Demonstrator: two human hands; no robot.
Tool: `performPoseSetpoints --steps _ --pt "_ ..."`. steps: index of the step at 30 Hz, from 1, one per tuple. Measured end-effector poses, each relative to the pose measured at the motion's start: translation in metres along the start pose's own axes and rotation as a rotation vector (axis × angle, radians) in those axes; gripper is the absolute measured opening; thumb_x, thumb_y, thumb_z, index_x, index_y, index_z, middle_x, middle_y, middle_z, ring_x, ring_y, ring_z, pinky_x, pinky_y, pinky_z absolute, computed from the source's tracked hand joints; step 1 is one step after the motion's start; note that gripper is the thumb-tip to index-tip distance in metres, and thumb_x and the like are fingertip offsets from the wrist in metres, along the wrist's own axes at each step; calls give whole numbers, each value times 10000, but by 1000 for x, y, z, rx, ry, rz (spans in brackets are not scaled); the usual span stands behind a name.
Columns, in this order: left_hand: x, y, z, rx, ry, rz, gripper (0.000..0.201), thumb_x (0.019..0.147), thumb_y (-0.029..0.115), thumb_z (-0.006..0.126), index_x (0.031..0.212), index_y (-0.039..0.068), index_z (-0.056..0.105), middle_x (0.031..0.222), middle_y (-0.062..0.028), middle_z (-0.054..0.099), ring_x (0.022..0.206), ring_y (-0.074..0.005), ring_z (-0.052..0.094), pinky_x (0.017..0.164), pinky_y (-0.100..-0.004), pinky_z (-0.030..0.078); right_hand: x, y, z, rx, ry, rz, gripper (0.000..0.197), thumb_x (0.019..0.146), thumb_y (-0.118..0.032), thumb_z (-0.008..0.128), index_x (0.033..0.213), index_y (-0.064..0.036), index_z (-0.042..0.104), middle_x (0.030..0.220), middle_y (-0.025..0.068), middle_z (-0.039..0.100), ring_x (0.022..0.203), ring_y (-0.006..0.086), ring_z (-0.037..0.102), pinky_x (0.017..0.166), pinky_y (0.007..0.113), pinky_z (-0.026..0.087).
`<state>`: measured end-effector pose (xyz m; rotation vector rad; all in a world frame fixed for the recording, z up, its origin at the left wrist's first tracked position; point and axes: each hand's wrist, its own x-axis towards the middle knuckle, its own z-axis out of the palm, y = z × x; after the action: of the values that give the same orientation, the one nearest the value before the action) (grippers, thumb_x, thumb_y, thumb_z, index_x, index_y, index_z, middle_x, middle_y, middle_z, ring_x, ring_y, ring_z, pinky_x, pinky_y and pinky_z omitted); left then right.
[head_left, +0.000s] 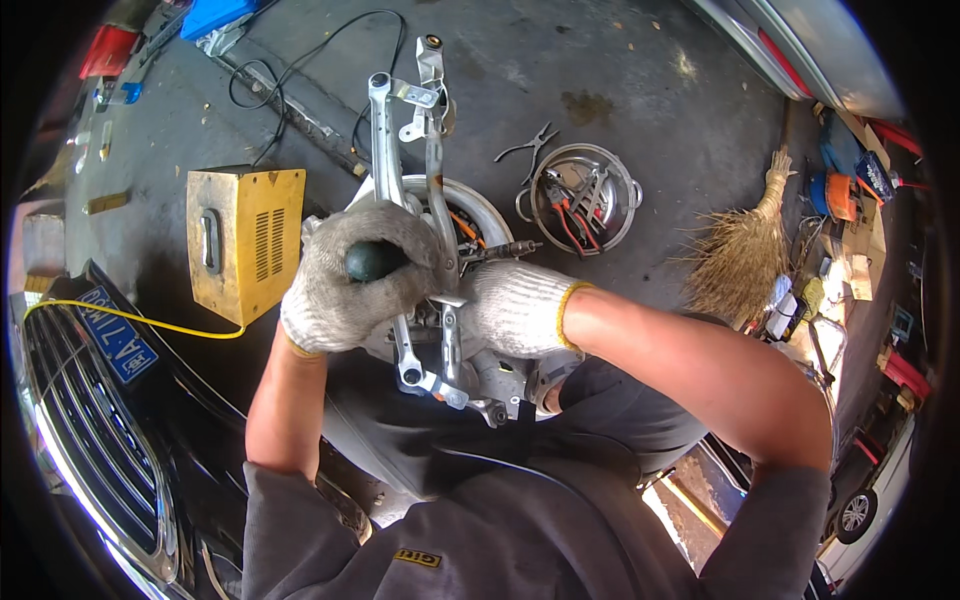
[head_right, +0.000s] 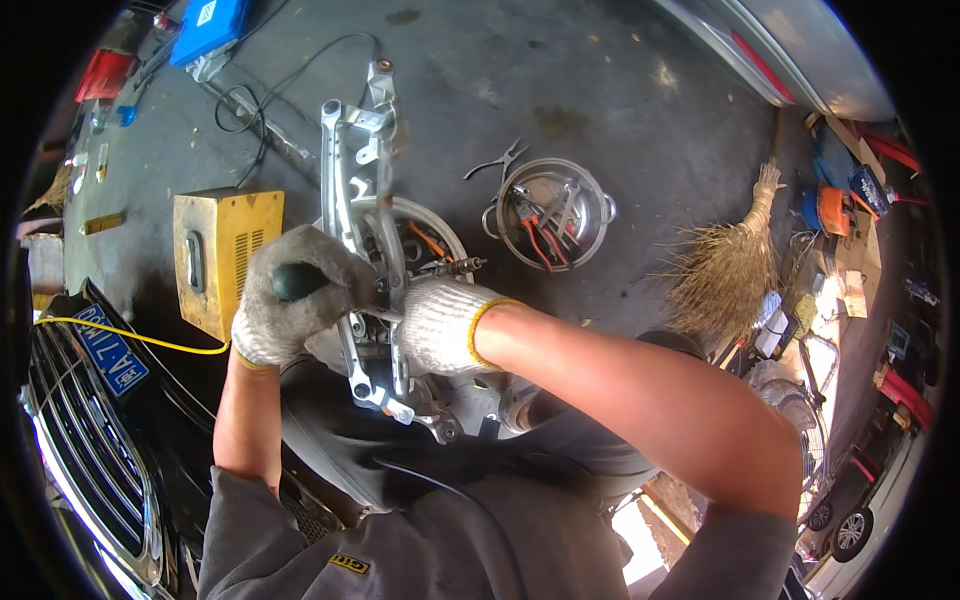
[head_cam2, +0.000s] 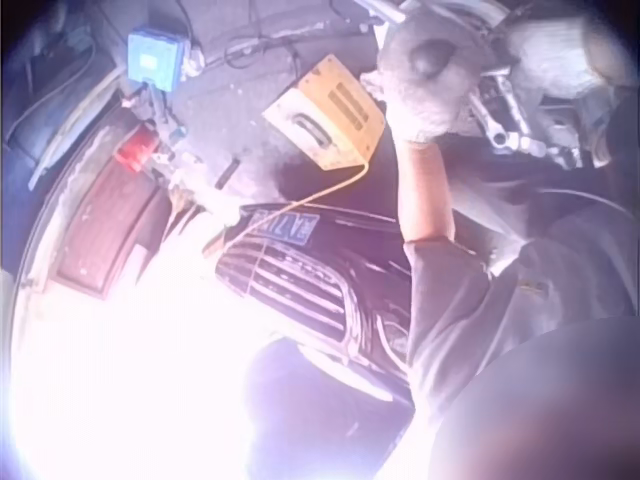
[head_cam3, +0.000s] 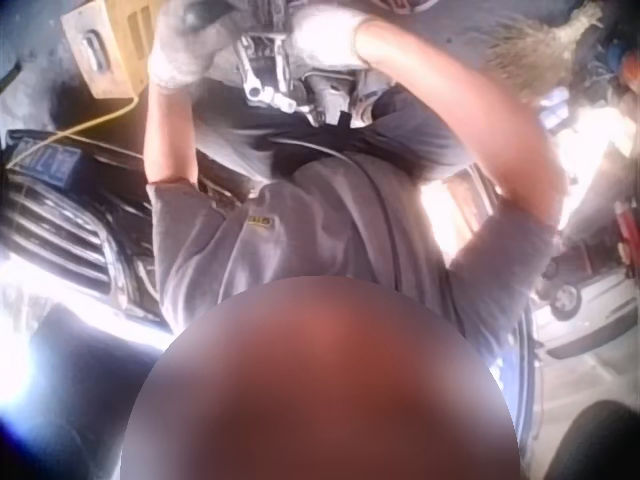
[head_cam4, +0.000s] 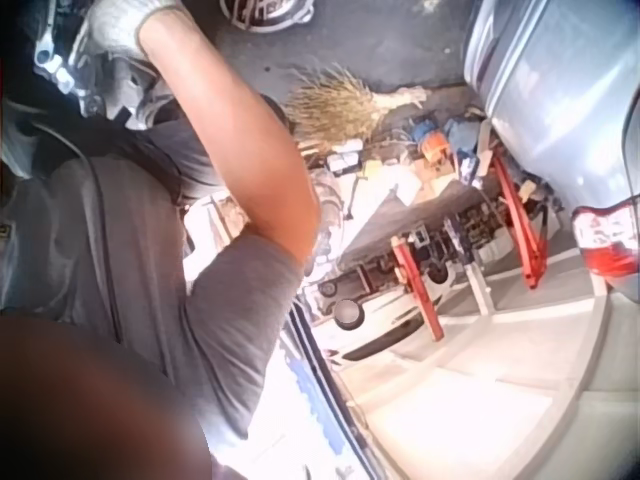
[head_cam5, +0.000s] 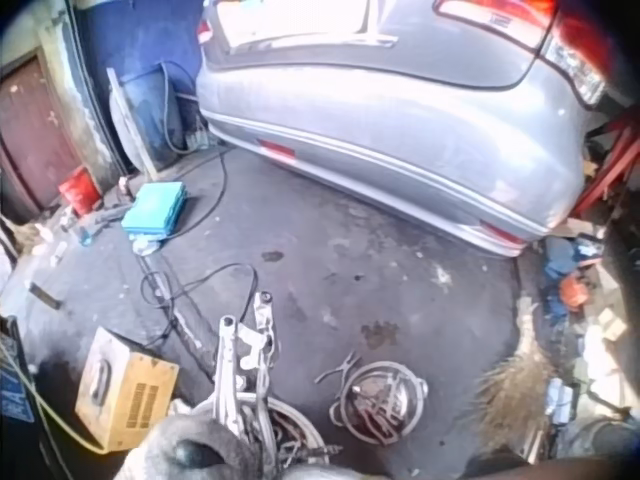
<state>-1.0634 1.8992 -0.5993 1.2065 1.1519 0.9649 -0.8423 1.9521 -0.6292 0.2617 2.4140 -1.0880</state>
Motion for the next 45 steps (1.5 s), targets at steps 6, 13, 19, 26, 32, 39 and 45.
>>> performPoseSetpoints --steps 6,13,19,26,32,39,45 --pt "11 -9 4 -14 -53 96 166 888 187 784 889 48 693 768 -60 690 706 -184 681 700 -343 583 -1 1 18 240 92 134 247 957 -146 634 1059 12 795 930 242 760 919 395 774 835 505 607" --pt "6 2 11 -41 36 -48 84 871 81 797 845 15 751 795 -78 740 732 -185 712 684 -339 555 -15 -19 10 664 74 401 438 1109 -367 505 1231 -11 729 1126 242 752 1054 355 761 921 473 619" --pt "9 4 16 -48 85 -21 102 901 77 773 821 22 744 739 -72 734 658 -173 689 620 -331 534 -15 -26 40 300 230 194 341 956 -223 657 1205 -1 729 1134 177 712 1017 380 733 872 478 610" --pt "11 3 19 58 135 -3 93 864 105 786 800 60 736 707 -60 701 700 -224 660 659 -389 507 -14 -56 74 320 594 181 330 874 -75 706 1179 51 697 1014 207 686 912 387 709 789 488 588" --pt "11 1 21 80 154 -59 76 818 113 807 799 78 743 727 -62 701 735 -260 650 671 -419 492 0 -80 96 720 714 373 247 958 -77 648 1159 61 682 972 217 677 861 404 692 769 504 568" --pt "9 9 26 57 159 -84 78 845 69 819 836 50 745 795 -100 718 705 -233 657 643 -376 502 9 -96 94 861 968 381 199 1053 -139 601 1040 53 652 834 262 675 820 466 674 743 550 534" --pt "18 10 22 81 -3 117 59 907 41 795 895 23 741 802 -67 737 688 -169 696 634 -318 535 -11 -64 74 685 600 427 229 1044 -143 604 1146 44 688 985 243 704 873 430 720 766 520 573"
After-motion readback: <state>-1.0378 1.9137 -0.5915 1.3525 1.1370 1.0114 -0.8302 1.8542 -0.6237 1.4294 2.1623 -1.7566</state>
